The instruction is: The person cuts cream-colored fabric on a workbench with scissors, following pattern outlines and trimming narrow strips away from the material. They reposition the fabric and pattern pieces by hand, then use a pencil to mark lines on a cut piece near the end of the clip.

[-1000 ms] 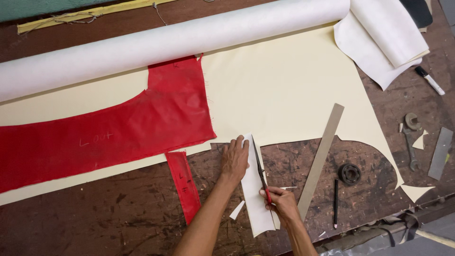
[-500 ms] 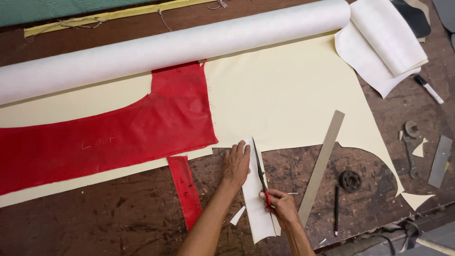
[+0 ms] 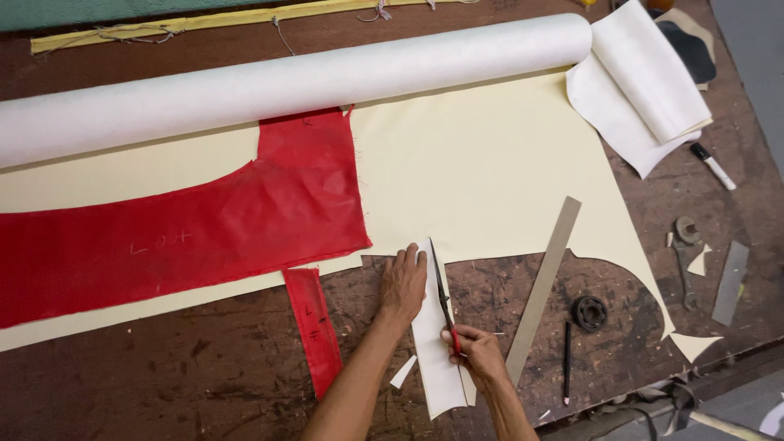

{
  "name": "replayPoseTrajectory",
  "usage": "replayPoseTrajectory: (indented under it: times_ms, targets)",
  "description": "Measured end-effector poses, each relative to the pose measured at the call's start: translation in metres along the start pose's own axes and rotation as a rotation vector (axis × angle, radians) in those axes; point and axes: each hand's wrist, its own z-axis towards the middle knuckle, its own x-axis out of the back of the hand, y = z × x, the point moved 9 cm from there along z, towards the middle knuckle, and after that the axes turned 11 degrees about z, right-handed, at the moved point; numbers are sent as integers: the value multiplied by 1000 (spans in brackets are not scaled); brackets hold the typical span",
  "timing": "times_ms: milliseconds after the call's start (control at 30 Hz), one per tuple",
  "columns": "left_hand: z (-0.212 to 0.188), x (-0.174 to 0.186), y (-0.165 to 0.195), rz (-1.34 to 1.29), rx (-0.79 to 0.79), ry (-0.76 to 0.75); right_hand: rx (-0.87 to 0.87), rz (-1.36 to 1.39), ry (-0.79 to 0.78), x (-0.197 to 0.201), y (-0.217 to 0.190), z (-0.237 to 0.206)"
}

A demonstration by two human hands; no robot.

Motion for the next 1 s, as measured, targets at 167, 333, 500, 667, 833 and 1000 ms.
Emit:
replayPoseTrajectory:
  times_ms: [167,333,500,667,833,1000]
  targets:
    - [4,0,3,44,21,32,-32,55,-36,3,-1,5]
    - [1,7,8,49,31,95,-34,49,-34,4,-6,2]
    - [-1,4,11,52,48,35,-37,76,-68,6,-3,-3]
    - [-8,9,11,65,45,20,-48,105,-86,9,8,0]
    - [-17,21,12,111,61,19,-106,124,-68,6,22,-9]
    - [-22,15,16,209,93,-157,-279,90,-113,20,15,-13]
